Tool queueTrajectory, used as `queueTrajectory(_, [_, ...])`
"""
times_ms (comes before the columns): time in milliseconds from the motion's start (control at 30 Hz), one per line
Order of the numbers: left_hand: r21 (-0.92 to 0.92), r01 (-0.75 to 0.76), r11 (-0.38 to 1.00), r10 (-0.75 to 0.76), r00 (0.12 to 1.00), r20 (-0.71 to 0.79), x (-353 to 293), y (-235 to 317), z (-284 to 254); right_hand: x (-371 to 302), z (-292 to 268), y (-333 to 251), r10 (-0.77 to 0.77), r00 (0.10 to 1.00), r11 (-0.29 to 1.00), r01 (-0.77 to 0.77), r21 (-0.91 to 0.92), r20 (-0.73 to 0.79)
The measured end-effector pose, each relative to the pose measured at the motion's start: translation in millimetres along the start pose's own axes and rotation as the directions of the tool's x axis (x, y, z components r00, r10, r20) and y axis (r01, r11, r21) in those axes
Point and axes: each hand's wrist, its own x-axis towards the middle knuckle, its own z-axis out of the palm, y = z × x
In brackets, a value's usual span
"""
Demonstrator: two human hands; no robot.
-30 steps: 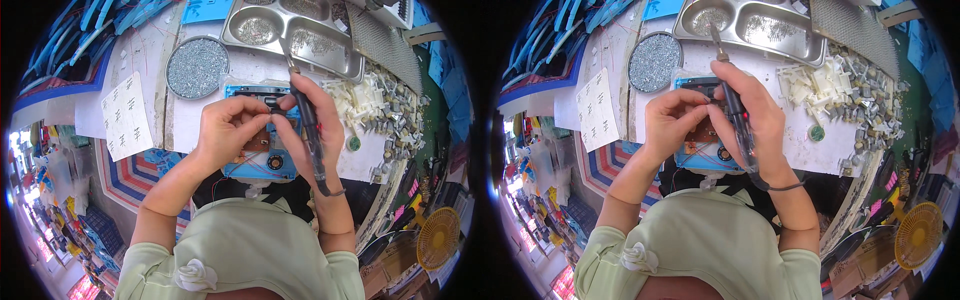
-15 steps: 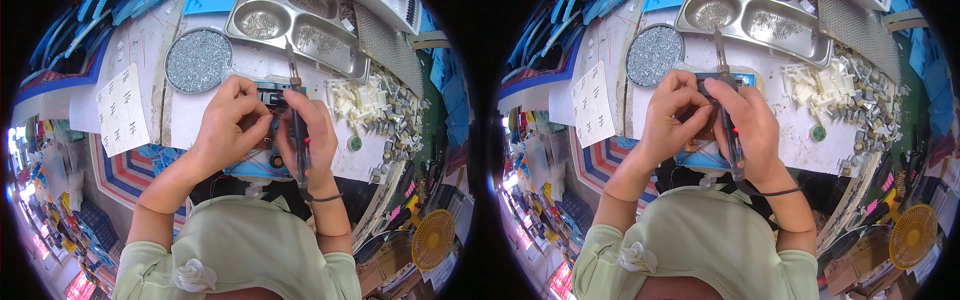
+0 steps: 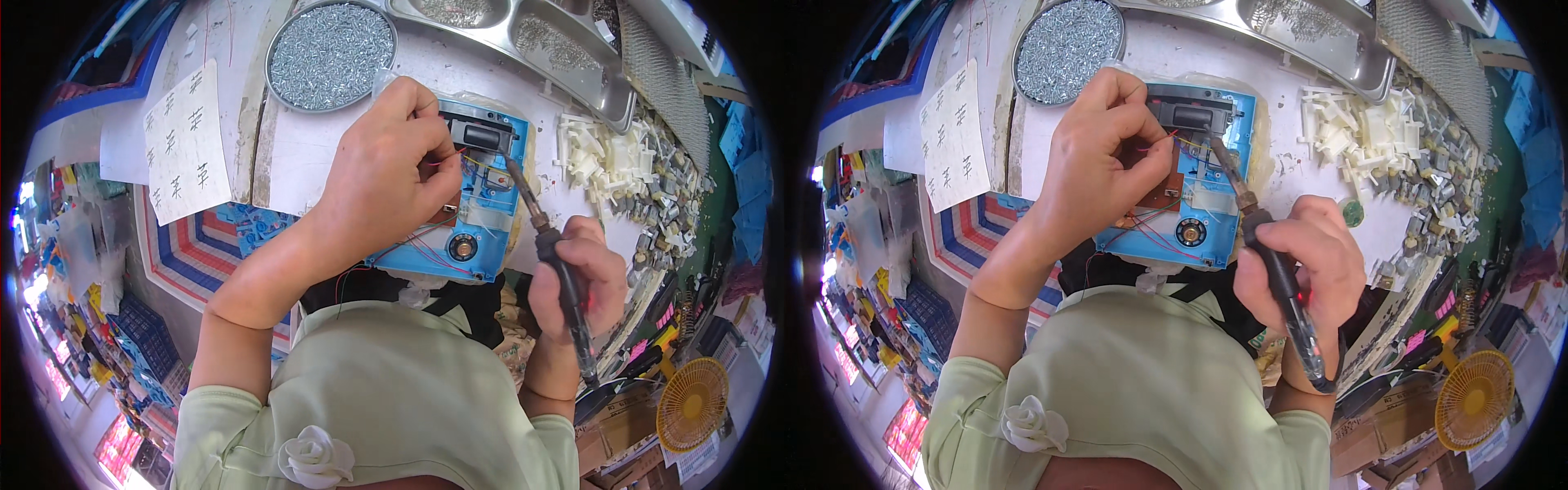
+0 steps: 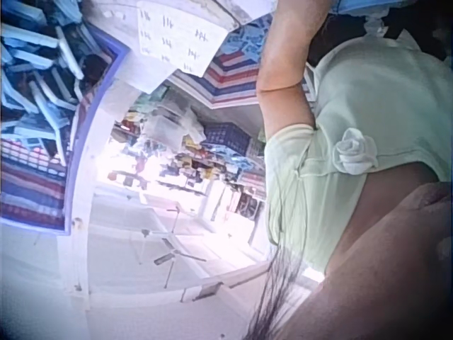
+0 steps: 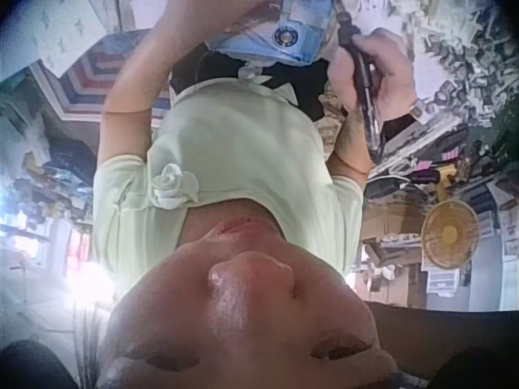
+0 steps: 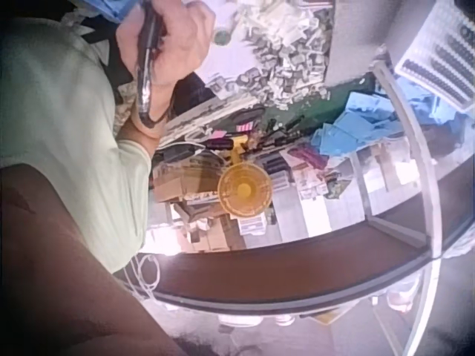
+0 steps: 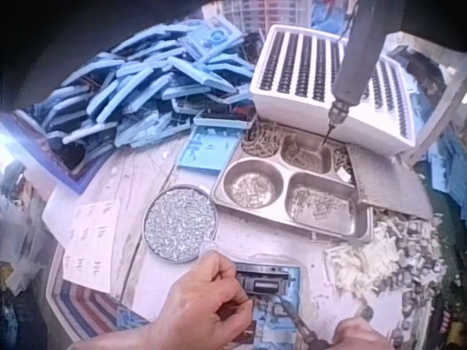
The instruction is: Assembling the internal components, soldering wires, and securing screws for a blue plastic electronic device casing.
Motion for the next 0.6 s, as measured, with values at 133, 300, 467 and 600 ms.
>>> queueTrajectory(133, [-0.008, 0.013, 1.000, -0.013, 1.000, -0.005, -0.8, -0.8, 0.6, 3.4, 8.7, 3.6, -0.052, 0.998, 0.999, 0.052, -0.001, 0.041])
queueTrajectory(300, [-0.017, 0.016, 1.000, -0.016, 1.000, -0.012, -0.3, -1.4, 0.8, 12.3, 14.7, 2.8, -0.103, 0.991, 0.995, 0.104, 0.003, 0.090])
queueTrajectory(467, [-0.021, 0.024, 0.999, -0.024, 1.000, 0.021, -2.0, -2.4, -0.5, 12.0, 15.2, 4.4, -0.086, 0.991, 0.996, 0.089, -0.024, 0.105])
queueTrajectory(600, [-0.022, 0.009, 1.000, -0.009, 1.000, 0.012, -1.5, -3.0, -0.5, 14.7, 16.9, 4.4, -0.127, 0.985, 0.991, 0.131, -0.026, 0.113])
